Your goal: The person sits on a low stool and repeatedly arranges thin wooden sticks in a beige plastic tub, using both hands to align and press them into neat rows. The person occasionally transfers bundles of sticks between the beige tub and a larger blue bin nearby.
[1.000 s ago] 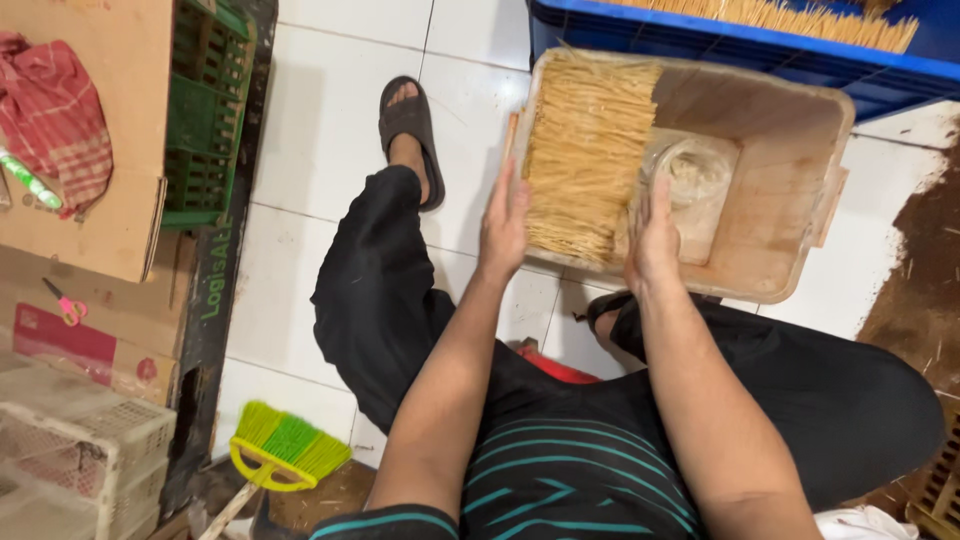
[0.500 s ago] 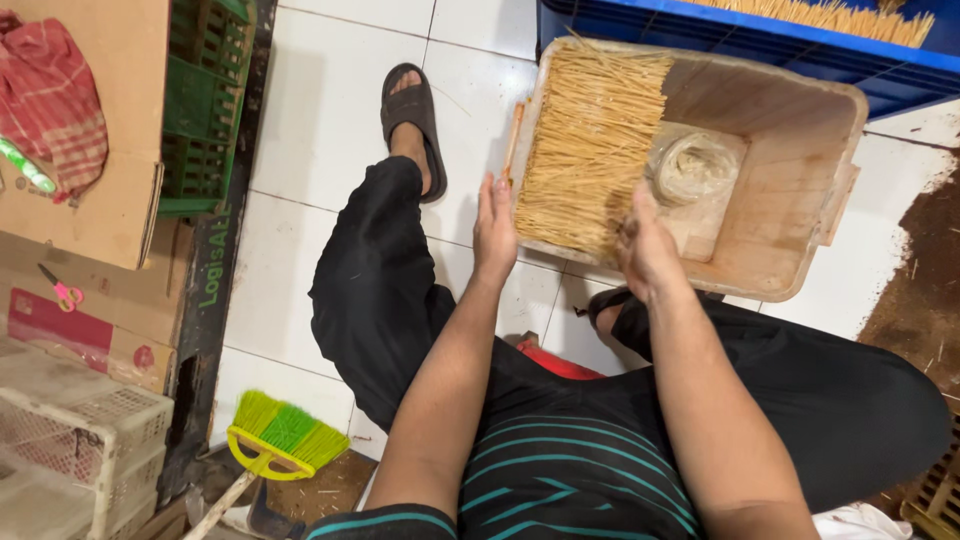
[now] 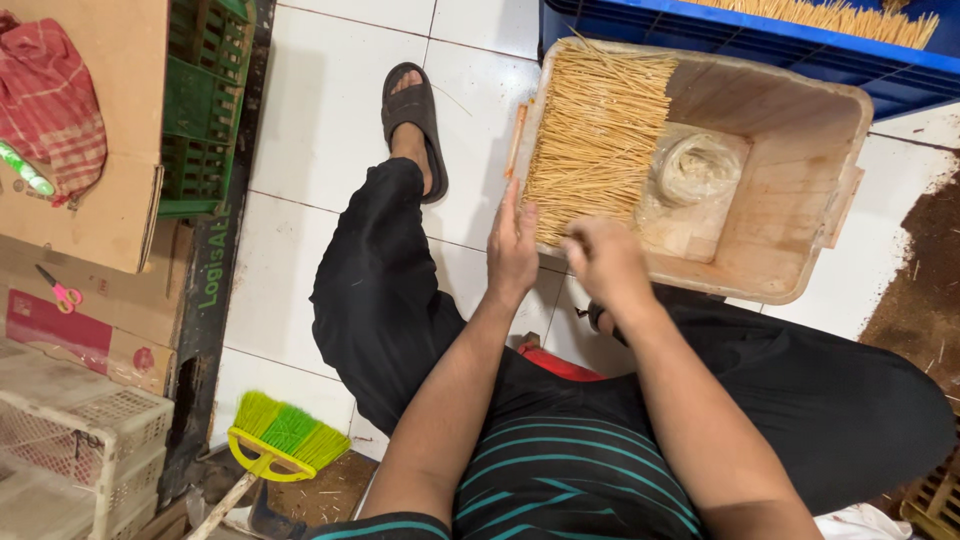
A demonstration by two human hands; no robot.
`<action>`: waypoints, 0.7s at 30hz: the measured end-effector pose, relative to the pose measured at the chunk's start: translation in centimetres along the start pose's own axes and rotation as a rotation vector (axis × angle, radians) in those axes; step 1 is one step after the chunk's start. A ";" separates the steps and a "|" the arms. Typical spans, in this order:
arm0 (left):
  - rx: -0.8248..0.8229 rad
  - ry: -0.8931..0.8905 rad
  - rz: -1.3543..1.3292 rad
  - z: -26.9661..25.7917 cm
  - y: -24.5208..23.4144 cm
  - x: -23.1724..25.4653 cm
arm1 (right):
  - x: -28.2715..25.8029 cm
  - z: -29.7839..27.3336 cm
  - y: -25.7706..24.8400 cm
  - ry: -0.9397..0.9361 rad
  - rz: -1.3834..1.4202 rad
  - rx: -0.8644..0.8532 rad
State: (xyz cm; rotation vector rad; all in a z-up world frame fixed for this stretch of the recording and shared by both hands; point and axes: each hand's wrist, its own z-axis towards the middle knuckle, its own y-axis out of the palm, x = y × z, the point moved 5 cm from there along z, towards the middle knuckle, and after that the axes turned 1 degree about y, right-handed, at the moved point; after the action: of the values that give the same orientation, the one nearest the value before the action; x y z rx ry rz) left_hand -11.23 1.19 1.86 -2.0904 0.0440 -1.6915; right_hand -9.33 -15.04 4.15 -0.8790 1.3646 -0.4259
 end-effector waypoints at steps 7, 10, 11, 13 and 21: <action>0.013 0.081 -0.015 -0.1 -0.2 0.0 | -1.2 -0.6 0.8 -0.153 -0.205 0.110; 0.078 0.011 0.029 0.2 -1.1 -0.1 | -1.3 -0.4 0.6 -0.122 -0.177 0.029; 0.075 -0.005 0.003 0.2 -1.1 -0.1 | -1.6 -0.4 0.1 -0.157 -0.161 0.077; 0.068 -0.041 -0.048 0.0 -0.7 -0.2 | -2.2 -0.6 -0.8 -0.224 -0.127 0.169; -0.019 0.030 -0.077 -0.5 0.2 0.2 | -0.4 -0.4 0.1 -0.128 -0.213 0.121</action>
State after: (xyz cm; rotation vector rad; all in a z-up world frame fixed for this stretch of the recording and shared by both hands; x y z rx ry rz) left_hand -11.56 0.78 1.99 -2.1061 -0.0115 -1.7739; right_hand -9.80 -14.79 4.30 -0.9391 1.1206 -0.5997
